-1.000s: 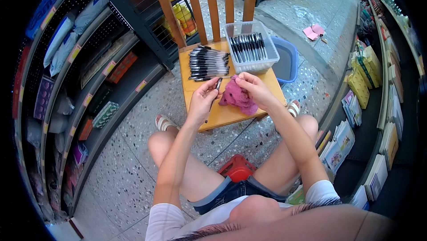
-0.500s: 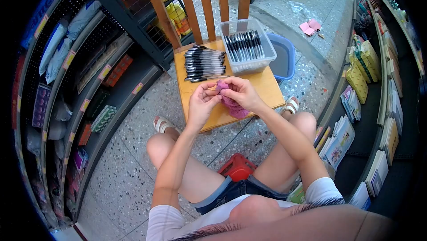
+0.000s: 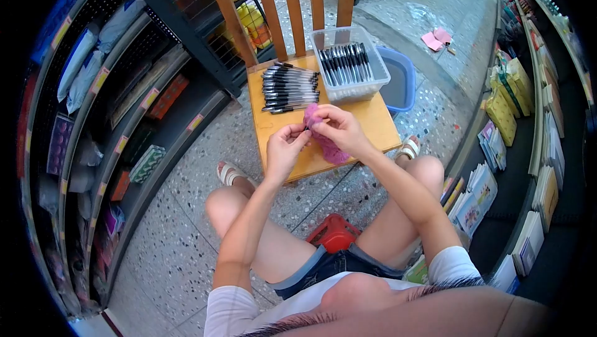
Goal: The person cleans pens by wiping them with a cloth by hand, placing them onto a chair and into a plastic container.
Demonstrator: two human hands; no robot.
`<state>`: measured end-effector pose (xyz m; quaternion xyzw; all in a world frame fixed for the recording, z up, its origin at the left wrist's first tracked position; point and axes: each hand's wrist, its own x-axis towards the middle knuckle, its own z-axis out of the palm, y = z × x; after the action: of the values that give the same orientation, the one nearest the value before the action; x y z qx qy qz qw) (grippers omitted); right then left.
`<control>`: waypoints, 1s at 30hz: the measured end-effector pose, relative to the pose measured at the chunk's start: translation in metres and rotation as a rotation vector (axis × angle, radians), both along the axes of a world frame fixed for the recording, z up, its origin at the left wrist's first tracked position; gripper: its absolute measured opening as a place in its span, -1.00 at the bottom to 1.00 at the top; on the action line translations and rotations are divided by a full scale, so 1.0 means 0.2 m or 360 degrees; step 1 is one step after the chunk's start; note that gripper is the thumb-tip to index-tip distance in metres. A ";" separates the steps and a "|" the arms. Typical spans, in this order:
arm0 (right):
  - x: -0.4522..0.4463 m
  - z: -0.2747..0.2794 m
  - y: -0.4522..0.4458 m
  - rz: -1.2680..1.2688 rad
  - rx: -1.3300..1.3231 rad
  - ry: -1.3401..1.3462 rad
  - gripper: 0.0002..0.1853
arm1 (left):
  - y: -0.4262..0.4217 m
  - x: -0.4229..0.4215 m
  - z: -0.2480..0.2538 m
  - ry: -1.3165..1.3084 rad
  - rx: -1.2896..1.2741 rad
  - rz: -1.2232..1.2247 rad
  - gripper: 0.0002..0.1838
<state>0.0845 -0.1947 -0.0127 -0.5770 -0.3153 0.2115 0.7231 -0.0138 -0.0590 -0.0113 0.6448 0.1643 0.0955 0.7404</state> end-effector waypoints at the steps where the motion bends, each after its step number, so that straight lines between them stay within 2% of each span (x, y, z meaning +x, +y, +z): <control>1: -0.01 -0.03 0.01 -0.0065 -0.0025 -0.0251 -0.86 | 0.00 0.01 -0.02 -0.0020 0.0029 0.0037 -0.80; 3: -0.02 -0.02 0.02 -0.0241 -0.0082 -0.0756 -0.87 | -0.02 0.01 -0.04 -0.0058 0.0104 0.0101 -0.83; 6: -0.04 0.04 0.00 -0.0221 -0.0242 -0.0599 -0.87 | -0.06 0.01 -0.03 -0.0105 0.0222 0.0168 -0.86; 9: -0.05 0.03 0.00 -0.0283 -0.0262 -0.0151 -0.89 | -0.07 0.01 -0.05 -0.0116 0.0299 0.0201 -0.88; 12: -0.02 -0.02 0.02 -0.0438 -0.0176 -0.0212 -0.90 | -0.08 0.02 -0.06 -0.0108 0.0333 0.0215 -0.87; 15: -0.01 0.01 0.00 -0.0404 -0.0230 -0.0179 -0.93 | -0.09 0.02 -0.04 -0.0142 0.0294 0.0211 -0.87; 21: 0.00 0.02 0.01 -0.0173 0.0212 0.0394 -0.95 | -0.08 0.01 0.00 -0.0140 0.0175 0.0118 -0.84; 27: 0.04 0.06 -0.04 0.0098 0.0129 0.0343 -0.88 | -0.06 -0.01 0.01 -0.0036 0.0187 -0.0015 -0.82; 30: 0.06 0.08 -0.07 0.0108 0.0062 0.0613 -0.87 | -0.06 -0.01 0.01 -0.0090 0.0215 -0.0035 -0.81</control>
<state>0.0970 -0.2090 0.0040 -0.5008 -0.1945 0.3362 0.7735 -0.0162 -0.0714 -0.0087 0.6920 0.1295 0.1164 0.7006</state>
